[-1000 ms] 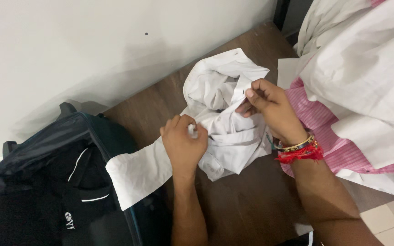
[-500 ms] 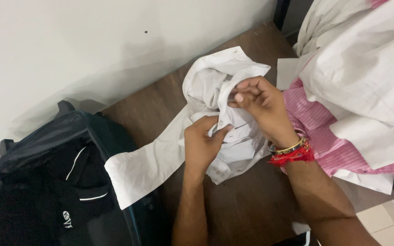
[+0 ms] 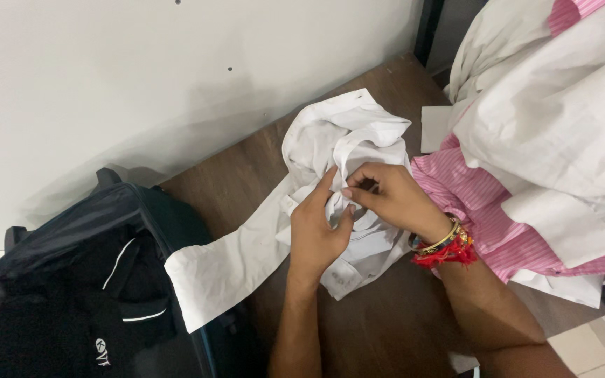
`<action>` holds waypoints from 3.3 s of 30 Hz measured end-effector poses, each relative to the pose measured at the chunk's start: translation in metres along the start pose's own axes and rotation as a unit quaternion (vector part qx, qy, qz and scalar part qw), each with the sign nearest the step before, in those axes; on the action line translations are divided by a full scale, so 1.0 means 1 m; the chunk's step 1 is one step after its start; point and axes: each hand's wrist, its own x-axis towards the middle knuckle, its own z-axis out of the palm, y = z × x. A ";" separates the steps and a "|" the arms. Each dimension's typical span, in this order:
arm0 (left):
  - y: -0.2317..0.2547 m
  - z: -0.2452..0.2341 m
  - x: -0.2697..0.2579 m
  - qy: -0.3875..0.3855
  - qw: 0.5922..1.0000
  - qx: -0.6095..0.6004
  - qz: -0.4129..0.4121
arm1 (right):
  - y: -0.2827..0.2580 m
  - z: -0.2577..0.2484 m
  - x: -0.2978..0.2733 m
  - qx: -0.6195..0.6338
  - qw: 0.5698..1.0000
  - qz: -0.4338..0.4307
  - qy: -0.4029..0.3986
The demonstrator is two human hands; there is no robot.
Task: The person removes a white shirt, a pink shirt, and a black shirt from a suitcase, unfolding each garment and placing it on a wooden surface.
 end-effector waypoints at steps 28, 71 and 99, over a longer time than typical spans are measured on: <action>-0.039 -0.033 -0.015 0.175 0.951 -0.251 -0.038 | 0.035 -0.035 -0.001 0.223 0.953 0.061 0.196; 0.098 -0.108 0.107 -0.433 0.898 0.057 -0.044 | -0.061 -0.073 0.005 -0.377 0.852 -0.289 0.218; 0.092 -0.179 -0.078 -0.882 0.446 -0.023 -0.151 | -0.011 -0.076 0.041 -0.473 0.848 -0.069 -0.228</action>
